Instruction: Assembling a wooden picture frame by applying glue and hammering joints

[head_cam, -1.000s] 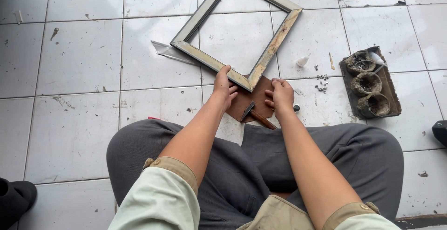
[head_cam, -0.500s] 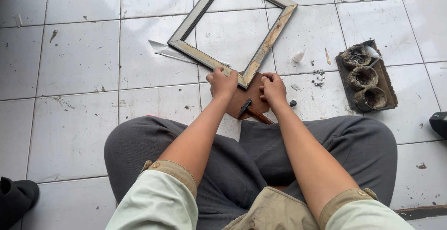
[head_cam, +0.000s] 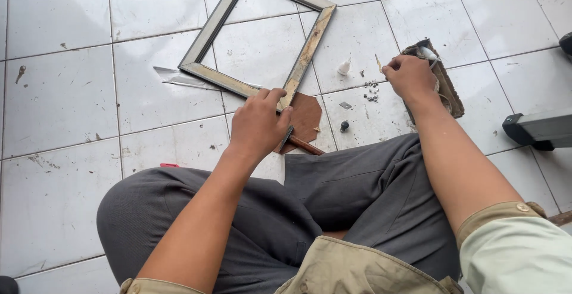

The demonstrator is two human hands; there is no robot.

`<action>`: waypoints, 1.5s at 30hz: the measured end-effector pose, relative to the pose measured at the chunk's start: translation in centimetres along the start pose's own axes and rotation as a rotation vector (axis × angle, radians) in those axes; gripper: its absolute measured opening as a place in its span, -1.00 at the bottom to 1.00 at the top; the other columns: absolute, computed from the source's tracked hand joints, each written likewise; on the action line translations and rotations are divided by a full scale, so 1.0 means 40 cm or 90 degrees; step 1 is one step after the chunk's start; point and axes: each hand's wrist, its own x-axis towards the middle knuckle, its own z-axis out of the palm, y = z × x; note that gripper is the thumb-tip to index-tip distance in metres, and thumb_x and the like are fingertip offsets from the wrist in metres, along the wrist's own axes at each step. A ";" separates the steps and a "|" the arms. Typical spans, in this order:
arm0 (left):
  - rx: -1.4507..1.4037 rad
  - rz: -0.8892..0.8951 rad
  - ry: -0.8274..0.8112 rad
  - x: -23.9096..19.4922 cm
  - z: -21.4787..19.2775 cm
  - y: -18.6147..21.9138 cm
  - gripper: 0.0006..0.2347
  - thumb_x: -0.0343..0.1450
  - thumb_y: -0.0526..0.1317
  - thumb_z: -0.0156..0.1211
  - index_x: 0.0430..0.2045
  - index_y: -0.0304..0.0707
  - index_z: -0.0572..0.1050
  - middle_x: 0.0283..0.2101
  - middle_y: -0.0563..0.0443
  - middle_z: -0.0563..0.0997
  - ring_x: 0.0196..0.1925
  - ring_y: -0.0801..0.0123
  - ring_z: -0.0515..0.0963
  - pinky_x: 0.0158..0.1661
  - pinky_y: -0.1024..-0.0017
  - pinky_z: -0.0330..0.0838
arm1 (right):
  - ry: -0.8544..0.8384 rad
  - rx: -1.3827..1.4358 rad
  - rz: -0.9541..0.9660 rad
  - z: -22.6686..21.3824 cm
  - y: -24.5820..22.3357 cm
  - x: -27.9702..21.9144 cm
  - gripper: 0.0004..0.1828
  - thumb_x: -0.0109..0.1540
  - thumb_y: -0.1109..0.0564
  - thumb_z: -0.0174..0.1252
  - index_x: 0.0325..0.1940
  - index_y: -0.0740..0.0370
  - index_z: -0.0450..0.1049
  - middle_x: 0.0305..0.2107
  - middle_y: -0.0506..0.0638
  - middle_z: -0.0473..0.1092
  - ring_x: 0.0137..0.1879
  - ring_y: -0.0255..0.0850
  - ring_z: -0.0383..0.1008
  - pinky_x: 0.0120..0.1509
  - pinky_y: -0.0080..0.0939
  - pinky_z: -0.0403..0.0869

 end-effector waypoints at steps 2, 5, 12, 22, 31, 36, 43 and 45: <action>0.046 -0.006 -0.073 0.026 0.071 -0.021 -0.65 0.29 -0.10 -0.06 -0.06 -0.16 0.29 -0.10 -0.13 0.39 -0.09 -0.01 0.44 -0.21 0.06 0.38 | -0.002 0.002 0.051 0.064 0.051 0.037 -0.85 0.11 0.01 0.05 -0.32 -0.03 0.51 -0.50 -0.08 0.44 -0.30 -0.07 0.46 -0.36 -0.11 0.41; 0.121 -0.016 -0.182 0.035 0.148 -0.054 -0.60 0.27 -0.09 -0.05 -0.01 -0.15 0.22 -0.02 -0.10 0.32 -0.05 0.01 0.40 -0.18 0.04 0.37 | -0.035 -0.002 0.102 0.108 0.051 0.053 -0.84 0.08 0.01 0.05 -0.31 -0.09 0.51 -0.47 -0.08 0.45 -0.25 -0.02 0.46 -0.28 -0.02 0.43; 0.224 -0.022 -0.334 0.038 0.194 -0.085 -0.44 0.28 -0.04 -0.02 0.15 -0.22 0.02 0.24 -0.05 0.01 0.20 -0.04 0.09 -0.06 -0.02 0.28 | -0.104 -0.040 0.074 0.163 0.058 0.073 -0.84 0.03 0.08 0.13 -0.32 -0.14 0.51 -0.41 -0.10 0.45 -0.13 0.01 0.43 -0.09 0.13 0.39; 0.246 -0.024 -0.331 0.036 0.182 -0.060 -0.40 0.30 -0.05 -0.02 0.18 -0.27 -0.06 0.27 -0.12 -0.11 0.25 -0.10 -0.05 -0.03 -0.04 0.22 | -0.121 -0.091 -0.025 0.133 0.011 0.048 -0.88 0.11 0.12 0.07 -0.35 0.05 0.53 -0.54 0.07 0.44 -0.28 0.07 0.46 -0.21 0.12 0.42; 0.252 0.035 -0.328 0.024 0.210 -0.082 -0.43 0.29 -0.07 0.01 0.16 -0.19 0.00 0.27 -0.07 -0.07 0.25 -0.11 -0.03 -0.08 -0.08 0.22 | -0.113 0.182 -0.224 0.134 -0.211 -0.044 -0.88 0.03 0.12 0.14 -0.42 0.17 0.51 -0.63 0.06 0.41 -0.42 -0.04 0.43 -0.36 -0.12 0.39; 0.254 0.041 -0.316 0.025 0.193 -0.066 -0.44 0.28 -0.05 0.03 0.15 -0.15 0.04 0.27 -0.09 -0.07 0.25 -0.10 -0.03 -0.11 -0.02 0.22 | -0.195 0.348 -0.207 0.205 -0.284 -0.001 -0.92 -0.04 0.17 0.11 -0.48 0.18 0.44 -0.65 0.07 0.38 -0.72 -0.33 0.28 -0.73 -0.44 0.37; 0.230 0.017 -0.326 0.039 0.194 -0.069 -0.45 0.28 -0.05 0.04 0.14 -0.14 0.06 0.27 -0.12 -0.06 0.26 -0.08 -0.05 -0.08 -0.02 0.18 | -0.109 0.328 -0.323 0.282 -0.331 -0.041 -0.93 0.01 0.22 0.09 -0.46 0.19 0.47 -0.62 0.08 0.41 -0.50 -0.15 0.45 -0.48 -0.23 0.42; 0.247 0.022 -0.346 0.042 0.197 -0.068 -0.47 0.28 -0.03 0.03 0.12 -0.13 0.09 0.27 -0.14 -0.07 0.26 -0.08 -0.05 -0.06 -0.06 0.15 | -0.085 0.307 -0.371 0.327 -0.314 -0.035 -0.90 0.06 0.13 0.13 -0.36 0.09 0.50 -0.55 0.03 0.43 -0.39 -0.09 0.44 -0.35 -0.16 0.42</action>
